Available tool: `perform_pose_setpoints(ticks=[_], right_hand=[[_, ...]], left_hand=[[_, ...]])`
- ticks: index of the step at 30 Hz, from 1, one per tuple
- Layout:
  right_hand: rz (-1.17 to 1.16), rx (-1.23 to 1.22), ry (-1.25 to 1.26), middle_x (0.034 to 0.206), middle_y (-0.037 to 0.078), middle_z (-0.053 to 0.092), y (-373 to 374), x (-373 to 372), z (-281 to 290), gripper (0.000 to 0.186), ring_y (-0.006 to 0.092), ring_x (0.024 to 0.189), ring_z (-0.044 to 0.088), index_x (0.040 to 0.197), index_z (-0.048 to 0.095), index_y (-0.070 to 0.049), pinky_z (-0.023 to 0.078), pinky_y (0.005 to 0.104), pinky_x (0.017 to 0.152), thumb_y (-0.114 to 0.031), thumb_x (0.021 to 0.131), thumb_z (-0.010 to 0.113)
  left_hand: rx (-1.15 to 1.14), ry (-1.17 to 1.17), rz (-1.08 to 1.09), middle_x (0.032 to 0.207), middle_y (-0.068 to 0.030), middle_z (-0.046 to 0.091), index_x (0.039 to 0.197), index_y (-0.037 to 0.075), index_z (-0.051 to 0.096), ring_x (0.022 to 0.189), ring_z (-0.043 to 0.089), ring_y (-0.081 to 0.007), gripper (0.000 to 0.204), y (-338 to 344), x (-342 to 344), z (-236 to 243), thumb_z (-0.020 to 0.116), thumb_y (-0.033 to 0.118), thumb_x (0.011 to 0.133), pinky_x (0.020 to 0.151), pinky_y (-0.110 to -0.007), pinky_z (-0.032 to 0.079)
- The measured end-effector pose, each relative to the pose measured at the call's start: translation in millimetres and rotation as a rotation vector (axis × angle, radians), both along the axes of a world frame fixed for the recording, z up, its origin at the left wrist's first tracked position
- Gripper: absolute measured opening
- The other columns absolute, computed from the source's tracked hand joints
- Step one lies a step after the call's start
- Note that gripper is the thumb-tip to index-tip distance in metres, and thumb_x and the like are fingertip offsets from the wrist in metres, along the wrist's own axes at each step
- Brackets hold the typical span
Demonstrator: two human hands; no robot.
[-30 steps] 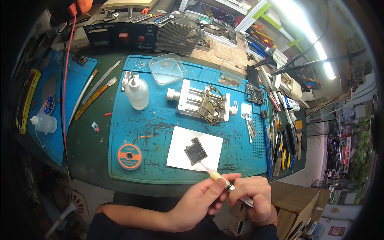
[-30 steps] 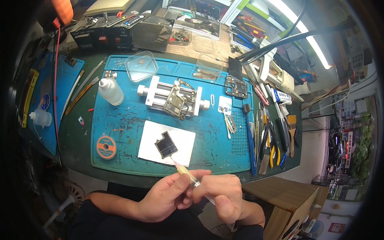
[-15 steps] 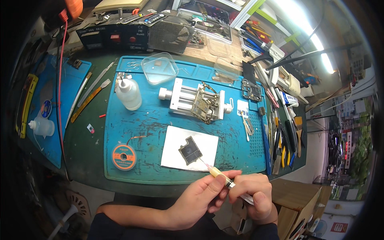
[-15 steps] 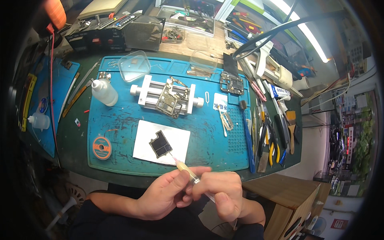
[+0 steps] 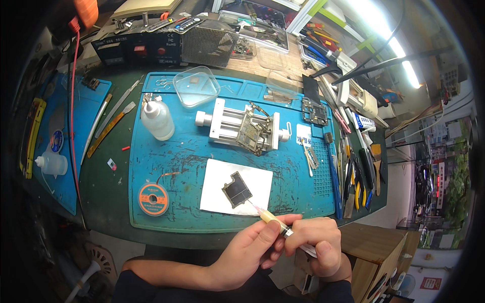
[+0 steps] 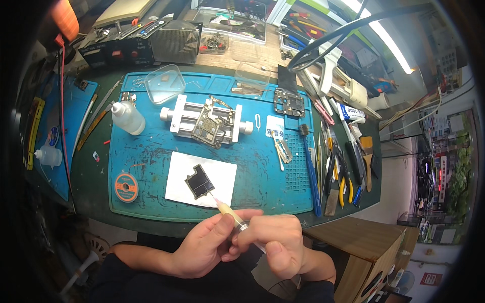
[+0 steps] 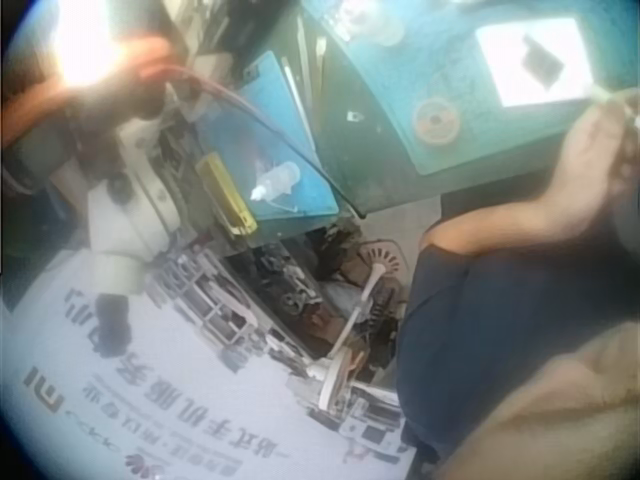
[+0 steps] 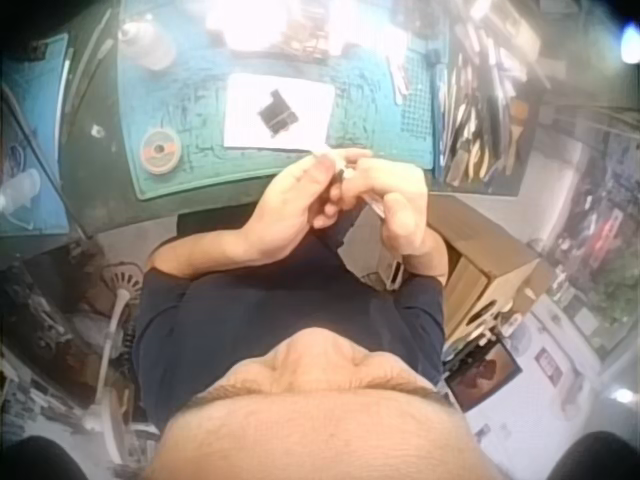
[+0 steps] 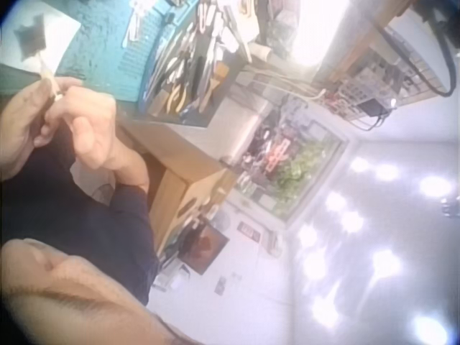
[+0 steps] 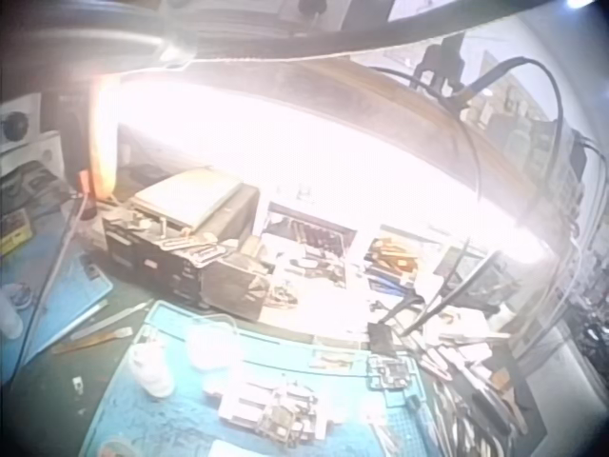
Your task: The person solders a small black electronic component using a soldering iron and solder wire. They apply flux with a syringe, then repeatedly heat and feed solder to attach a wire to the component. The person also uses a lighter to heat the wire before resoldering.
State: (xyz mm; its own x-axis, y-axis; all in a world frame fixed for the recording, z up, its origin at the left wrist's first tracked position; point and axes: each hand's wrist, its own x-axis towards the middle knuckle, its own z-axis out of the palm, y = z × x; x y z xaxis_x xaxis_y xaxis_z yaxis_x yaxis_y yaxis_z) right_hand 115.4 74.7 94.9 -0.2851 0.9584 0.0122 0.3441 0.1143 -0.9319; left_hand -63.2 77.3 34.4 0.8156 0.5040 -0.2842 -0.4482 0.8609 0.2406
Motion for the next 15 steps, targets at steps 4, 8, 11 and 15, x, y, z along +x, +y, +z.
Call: perform_pose_setpoints(ticks=[4,8,11,15], right_hand=[[-0.006,0.014,-0.005,0.064,0.008,0.066,0.0,0.8,-1.3,0.071,0.0215,0.056,0.065,0.071,0.067,-0.005,0.048,0.0321,0.054,-0.054,0.104,0.028],[-0.017,0.016,-0.015,0.064,0.009,0.066,0.2,0.5,-0.3,0.071,0.0216,0.057,0.065,0.071,0.067,-0.004,0.047,0.032,0.054,-0.054,0.104,0.028],[-0.026,0.016,-0.002,0.064,0.009,0.065,-0.7,0.7,-0.6,0.071,0.0217,0.057,0.065,0.071,0.067,-0.003,0.047,0.032,0.054,-0.053,0.104,0.028],[-0.033,0.009,-0.011,0.064,0.01,0.065,-1.0,1.3,-0.2,0.071,0.022,0.058,0.065,0.072,0.067,-0.003,0.048,0.0321,0.054,-0.053,0.104,0.028]], left_hand=[[-0.006,-0.009,-0.009,0.092,0.0036,0.048,0.154,0.003,0.042,0.077,0.045,-0.005,0.053,1.6,0.6,0.1,0.039,0.038,0.114,0.064,-0.02,0.039],[-0.013,-0.007,-0.007,0.092,0.0037,0.048,0.154,0.003,0.042,0.077,0.044,-0.005,0.054,2.5,1.9,0.0,0.039,0.039,0.114,0.064,-0.02,0.039],[-0.007,-0.018,-0.008,0.092,0.0035,0.048,0.154,0.002,0.043,0.077,0.044,-0.0051,0.054,3.4,2.7,-0.1,0.039,0.039,0.114,0.064,-0.02,0.039],[-0.013,-0.024,-0.01,0.093,0.0031,0.048,0.153,0.001,0.042,0.077,0.044,-0.0054,0.055,4.1,3.5,-0.4,0.039,0.039,0.114,0.064,-0.02,0.039]])
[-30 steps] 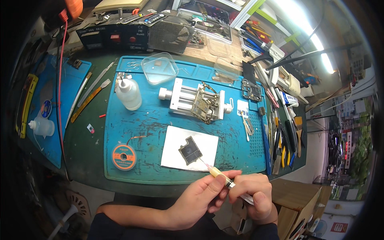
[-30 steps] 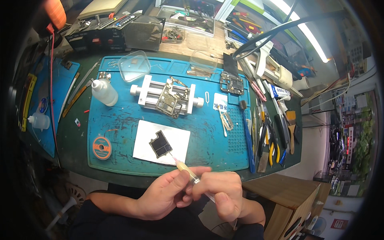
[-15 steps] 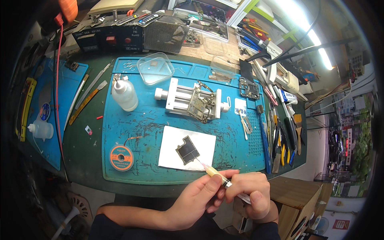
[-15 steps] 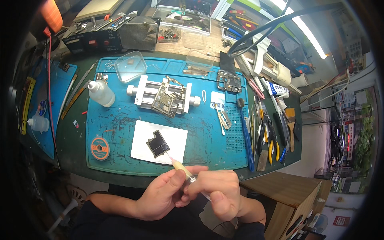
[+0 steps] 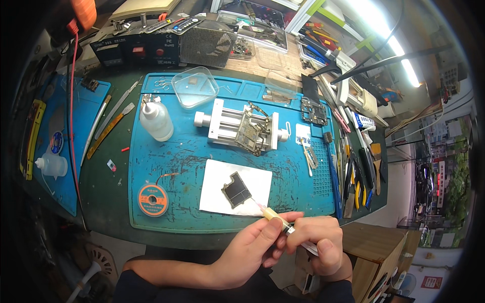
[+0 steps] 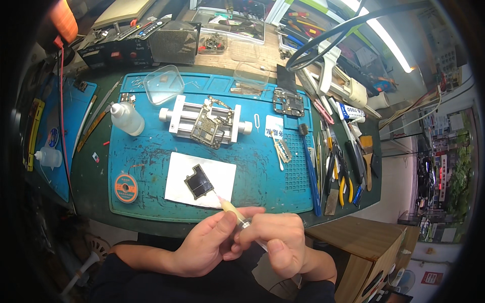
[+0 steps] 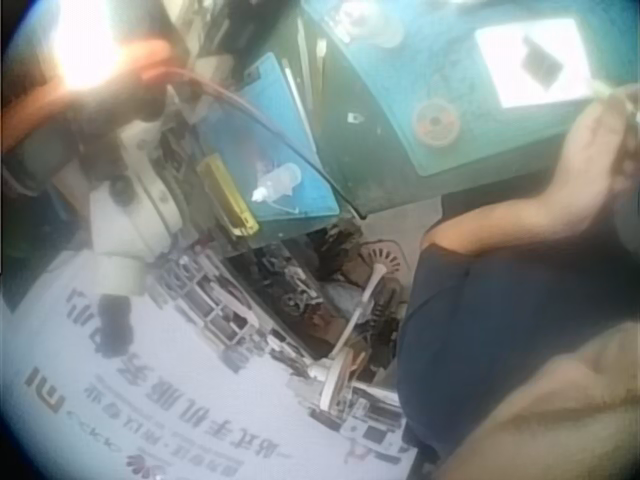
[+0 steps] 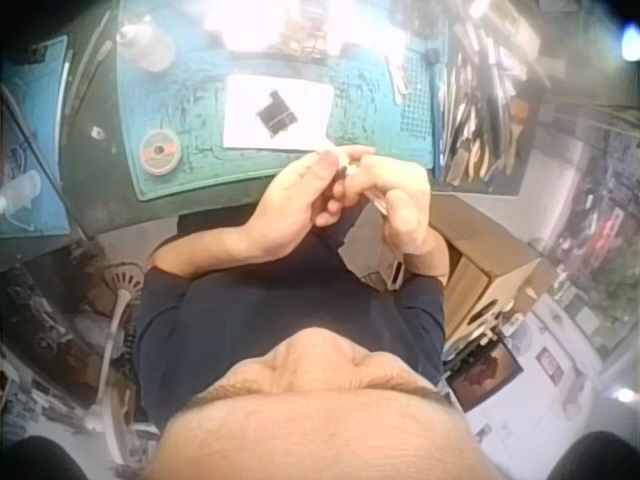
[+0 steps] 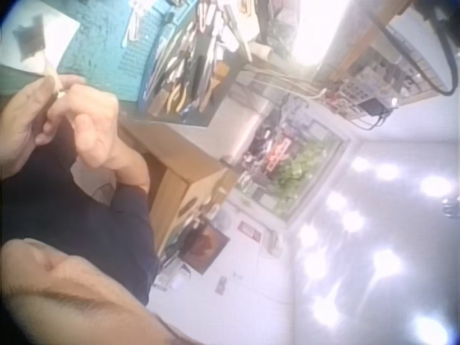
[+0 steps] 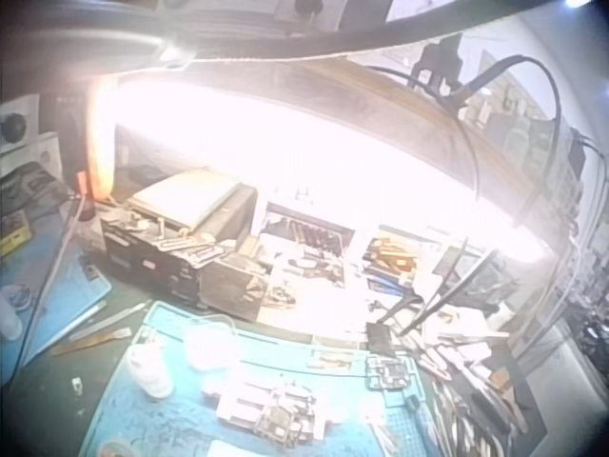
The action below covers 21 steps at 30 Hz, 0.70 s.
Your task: The person solders a small black electronic component using a soldering iron and solder wire. They apply flux with a syringe, then repeatedly heat and feed solder to attach a wire to the component. The person also uses a lighter to heat the wire before resoldering.
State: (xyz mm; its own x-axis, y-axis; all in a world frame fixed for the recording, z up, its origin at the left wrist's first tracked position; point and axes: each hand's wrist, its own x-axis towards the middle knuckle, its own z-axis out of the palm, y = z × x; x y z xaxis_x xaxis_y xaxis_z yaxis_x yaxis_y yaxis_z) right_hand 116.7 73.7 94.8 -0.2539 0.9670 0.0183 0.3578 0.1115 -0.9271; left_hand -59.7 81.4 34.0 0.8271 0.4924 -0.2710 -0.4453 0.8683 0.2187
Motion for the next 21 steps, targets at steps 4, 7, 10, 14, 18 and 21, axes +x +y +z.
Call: perform_pose_setpoints(ticks=[4,7,10,14,18,21], right_hand=[[-0.003,-0.012,-0.004,0.064,0.01,0.065,1,0,2,0.072,0.0224,0.058,0.066,0.072,0.067,-0.002,0.048,0.0321,0.055,-0.053,0.104,0.028],[-0.006,-0.021,0.011,0.064,0.01,0.065,2,-1,3,0.072,0.0227,0.059,0.066,0.073,0.067,-0.002,0.049,0.032,0.055,-0.054,0.104,0.028],[-0.006,-0.023,0.017,0.065,0.011,0.066,3,-1,3,0.072,0.0231,0.06,0.067,0.073,0.067,-0.002,0.05,0.0322,0.056,-0.054,0.103,0.028],[0.01,-0.034,0.022,0.066,0.011,0.067,7,-2,4,0.07,0.0235,0.061,0.068,0.073,0.066,-0.002,0.05,0.0327,0.057,-0.053,0.103,0.029],[0.015,-0.032,0.03,0.067,0.012,0.067,8,-3,3,0.069,0.0233,0.061,0.068,0.074,0.066,-0.001,0.051,0.0326,0.057,-0.052,0.103,0.029],[0.021,-0.033,0.031,0.067,0.012,0.067,11,-4,4,0.069,0.0228,0.06,0.067,0.074,0.066,-0.001,0.05,0.0325,0.056,-0.052,0.103,0.029]], left_hand=[[-0.004,0.007,-0.002,0.092,0.003,0.048,0.153,0.001,0.042,0.077,0.044,-0.0055,0.055,2,1,2,0.039,0.039,0.114,0.064,-0.02,0.039],[-0.008,0.001,0.003,0.092,0.003,0.048,0.153,0.001,0.043,0.077,0.044,-0.0056,0.055,3,2,1,0.04,0.039,0.114,0.064,-0.02,0.039],[-0.011,-0.007,0.008,0.092,0.0029,0.048,0.154,0.001,0.042,0.077,0.044,-0.0056,0.055,2,2,0,0.04,0.04,0.114,0.064,-0.021,0.039],[-0.022,-0.012,0.014,0.091,0.003,0.048,0.154,0.001,0.042,0.076,0.044,-0.0057,0.057,3,2,0,0.039,0.042,0.114,0.064,-0.021,0.039],[-0.008,-0.008,0.009,0.089,0.0031,0.047,0.155,0.002,0.041,0.075,0.043,-0.0058,0.059,5,1,2,0.039,0.044,0.113,0.063,-0.021,0.039],[0.002,-0.005,0.013,0.089,0.003,0.046,0.155,0.002,0.04,0.074,0.042,-0.0058,0.061,6,1,3,0.039,0.046,0.113,0.063,-0.021,0.039]])
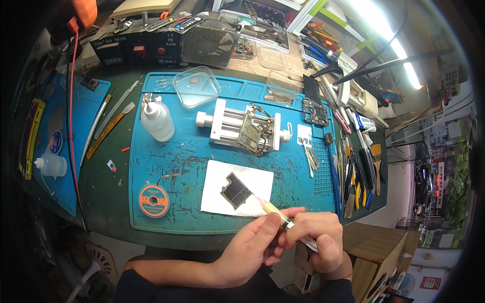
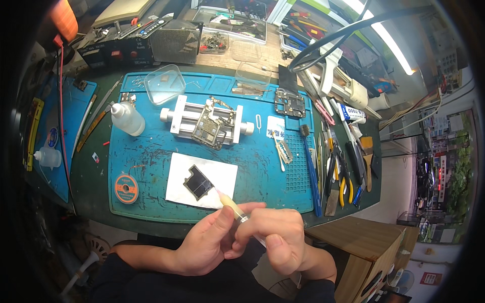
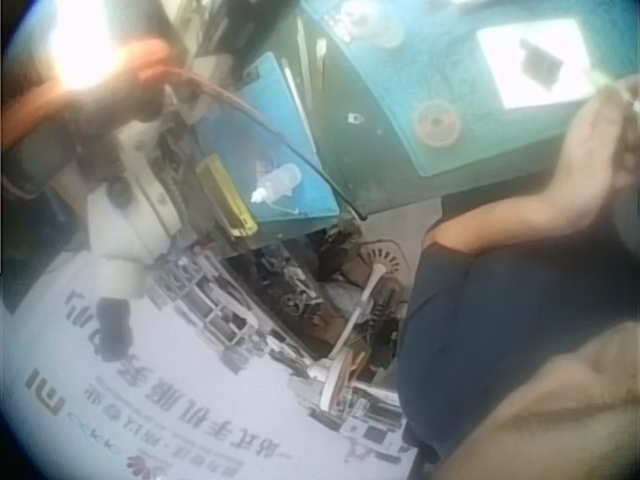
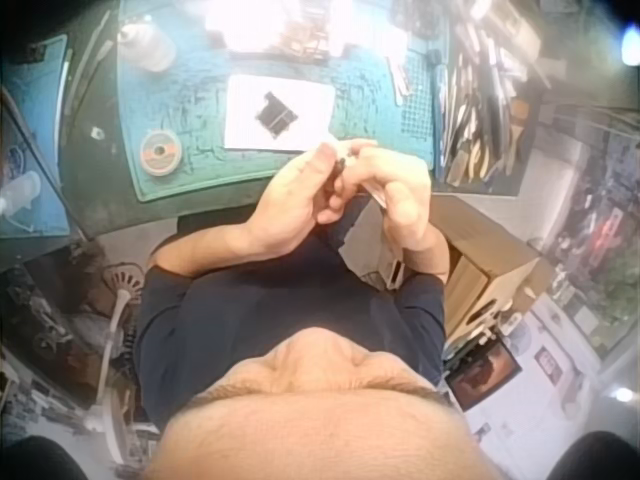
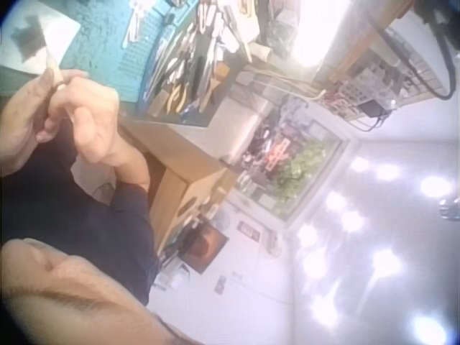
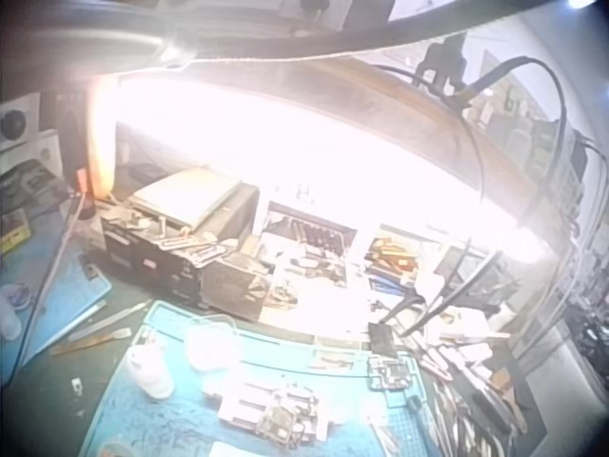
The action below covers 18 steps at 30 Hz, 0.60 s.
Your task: The person solders a small black electronic component using a soldering iron and solder wire. They apply flux with a syringe, then repeatedly heat and feed solder to attach a wire to the component. The person also uses a lighter to heat the wire before resoldering.
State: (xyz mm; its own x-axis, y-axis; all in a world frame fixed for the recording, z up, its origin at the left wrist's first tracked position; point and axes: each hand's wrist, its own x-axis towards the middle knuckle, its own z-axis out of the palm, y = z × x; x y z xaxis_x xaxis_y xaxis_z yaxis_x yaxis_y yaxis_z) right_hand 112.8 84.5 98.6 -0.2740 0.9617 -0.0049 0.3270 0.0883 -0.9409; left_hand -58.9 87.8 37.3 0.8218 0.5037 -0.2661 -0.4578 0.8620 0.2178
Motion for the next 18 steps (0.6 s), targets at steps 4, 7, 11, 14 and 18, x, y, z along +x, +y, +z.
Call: perform_pose_setpoints(ticks=[4,7,11,14,18], right_hand=[[0.064,0.012,0.026,0.071,0.013,0.071,3,6,-1,0.053,0.0234,0.064,0.07,0.082,0.067,0.002,0.054,0.032,0.06,-0.037,0.097,0.035],[0.116,0.052,0.032,0.073,0.014,0.072,6,8,-2,0.046,0.0237,0.065,0.072,0.086,0.067,0.003,0.056,0.0316,0.061,-0.03,0.095,0.037],[-0.01,-0.018,0.008,0.067,0.011,0.069,5,-5,0,0.067,0.0213,0.059,0.066,0.075,0.068,-0.001,0.05,0.0317,0.055,-0.051,0.102,0.032],[0.007,0.011,0.013,0.067,0.011,0.069,7,-5,-3,0.067,0.0212,0.058,0.066,0.075,0.068,-0.001,0.05,0.0315,0.056,-0.05,0.102,0.032],[0.006,0.008,0.005,0.067,0.011,0.069,7,-6,-2,0.067,0.0212,0.057,0.066,0.075,0.068,-0.001,0.049,0.0312,0.055,-0.05,0.102,0.031]], left_hand=[[0.011,0.006,0.011,0.088,0.0028,0.045,0.156,0.003,0.039,0.073,0.042,-0.0063,0.062,0,0,0,0.037,0.047,0.113,0.063,-0.021,0.038],[0.014,0.014,0.007,0.088,0.0021,0.045,0.157,0.004,0.038,0.071,0.041,-0.007,0.063,-3,0,-1,0.035,0.049,0.113,0.062,-0.021,0.038],[0.027,0.01,0.0,0.088,0.0012,0.046,0.158,0.004,0.036,0.071,0.042,-0.0075,0.064,-1,-1,-2,0.033,0.05,0.113,0.062,-0.022,0.038],[0.033,0.016,0.004,0.088,0.0002,0.048,0.158,0.003,0.034,0.07,0.043,-0.0087,0.067,-1,-2,-1,0.032,0.051,0.113,0.061,-0.023,0.037],[0.04,0.018,0.007,0.087,0.0,0.048,0.158,0.003,0.034,0.069,0.043,-0.0088,0.066,-1,-4,0,0.032,0.052,0.113,0.061,-0.023,0.037]])
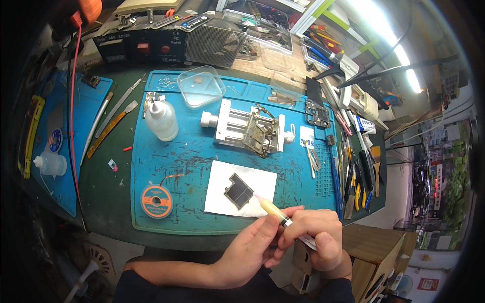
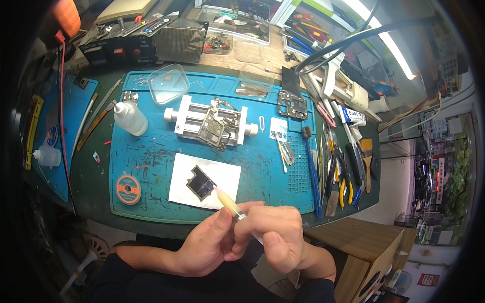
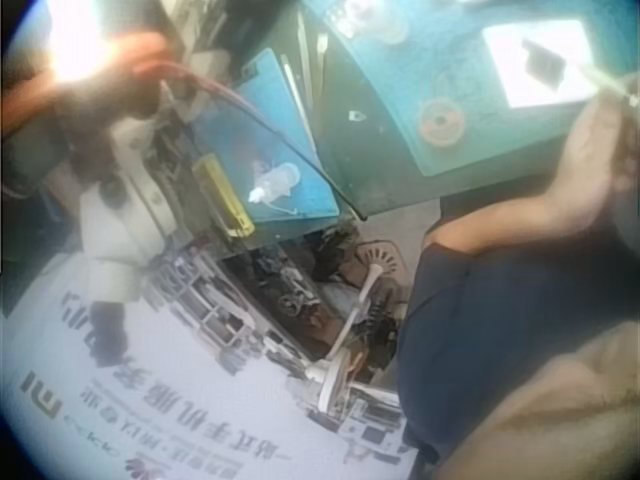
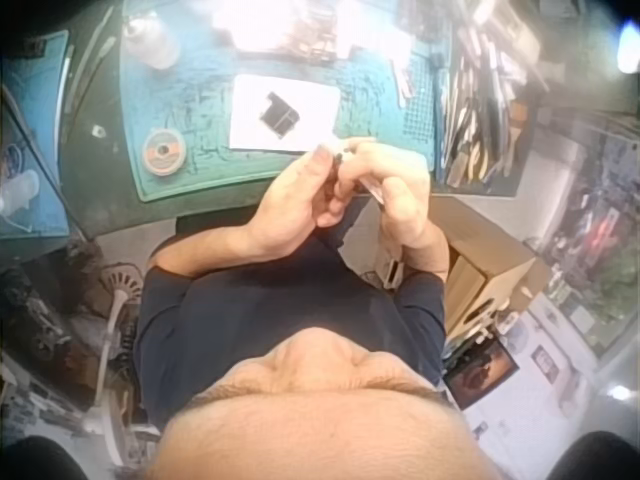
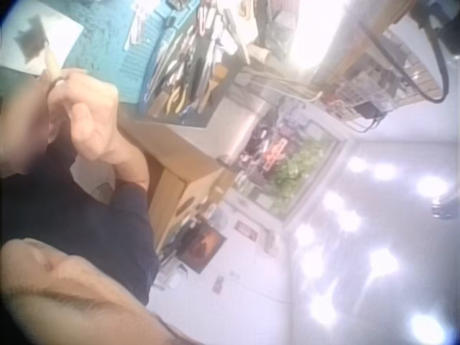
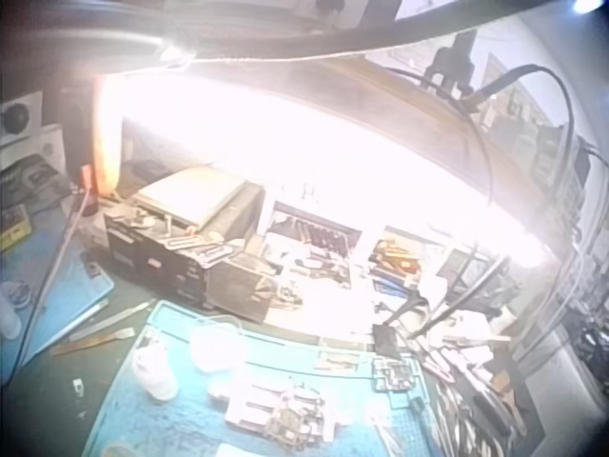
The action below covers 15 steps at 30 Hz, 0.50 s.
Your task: The person solders a small black electronic component using a soldering iron and solder wire. They apply flux with a syringe, then repeatedly heat and feed solder to attach a wire to the component. The person also uses a lighter to heat the wire before resoldering.
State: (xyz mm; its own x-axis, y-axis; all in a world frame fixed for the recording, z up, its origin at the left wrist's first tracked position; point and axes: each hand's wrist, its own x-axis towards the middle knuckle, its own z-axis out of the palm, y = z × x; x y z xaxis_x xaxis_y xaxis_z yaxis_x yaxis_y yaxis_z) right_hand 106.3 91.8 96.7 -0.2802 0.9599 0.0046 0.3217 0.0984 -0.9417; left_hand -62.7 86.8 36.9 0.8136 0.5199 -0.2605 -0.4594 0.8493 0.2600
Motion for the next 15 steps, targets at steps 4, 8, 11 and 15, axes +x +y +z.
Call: perform_pose_setpoints(ticks=[4,8,11,15], right_hand=[[0.007,-0.031,-0.006,0.067,0.011,0.069,-0.4,-2.7,4.7,0.068,0.0213,0.057,0.066,0.074,0.068,-0.002,0.049,0.0311,0.055,-0.051,0.102,0.031],[0.017,-0.04,-0.006,0.067,0.011,0.069,-2.1,-2.9,3.9,0.069,0.0214,0.057,0.066,0.074,0.068,-0.002,0.049,0.0313,0.055,-0.053,0.102,0.031],[0.025,-0.041,-0.014,0.067,0.011,0.069,-3.0,-2.4,3.0,0.07,0.0214,0.058,0.066,0.074,0.068,-0.002,0.049,0.0314,0.055,-0.054,0.102,0.031],[0.041,-0.042,0.004,0.068,0.01,0.07,-3.7,-4.2,2.6,0.07,0.0218,0.059,0.067,0.074,0.069,-0.002,0.05,0.032,0.056,-0.054,0.103,0.031]], left_hand=[[0.001,0.007,0.001,0.087,0.0006,0.047,0.158,0.004,0.036,0.068,0.043,-0.0076,0.065,-2.6,-1.6,-0.3,0.033,0.052,0.113,0.062,-0.021,0.038],[0.012,0.026,0.007,0.087,0.0005,0.048,0.157,0.005,0.037,0.068,0.044,-0.0074,0.066,-5.8,-3.8,-0.1,0.033,0.052,0.112,0.061,-0.021,0.038],[0.007,0.022,0.013,0.088,0.0004,0.048,0.157,0.005,0.038,0.068,0.044,-0.0074,0.065,-7.2,-4.7,-0.2,0.033,0.052,0.113,0.061,-0.021,0.038],[0.004,0.022,0.026,0.088,0.0003,0.049,0.157,0.004,0.037,0.068,0.044,-0.0075,0.065,-9.7,-6.8,0.9,0.033,0.051,0.113,0.061,-0.021,0.038]])
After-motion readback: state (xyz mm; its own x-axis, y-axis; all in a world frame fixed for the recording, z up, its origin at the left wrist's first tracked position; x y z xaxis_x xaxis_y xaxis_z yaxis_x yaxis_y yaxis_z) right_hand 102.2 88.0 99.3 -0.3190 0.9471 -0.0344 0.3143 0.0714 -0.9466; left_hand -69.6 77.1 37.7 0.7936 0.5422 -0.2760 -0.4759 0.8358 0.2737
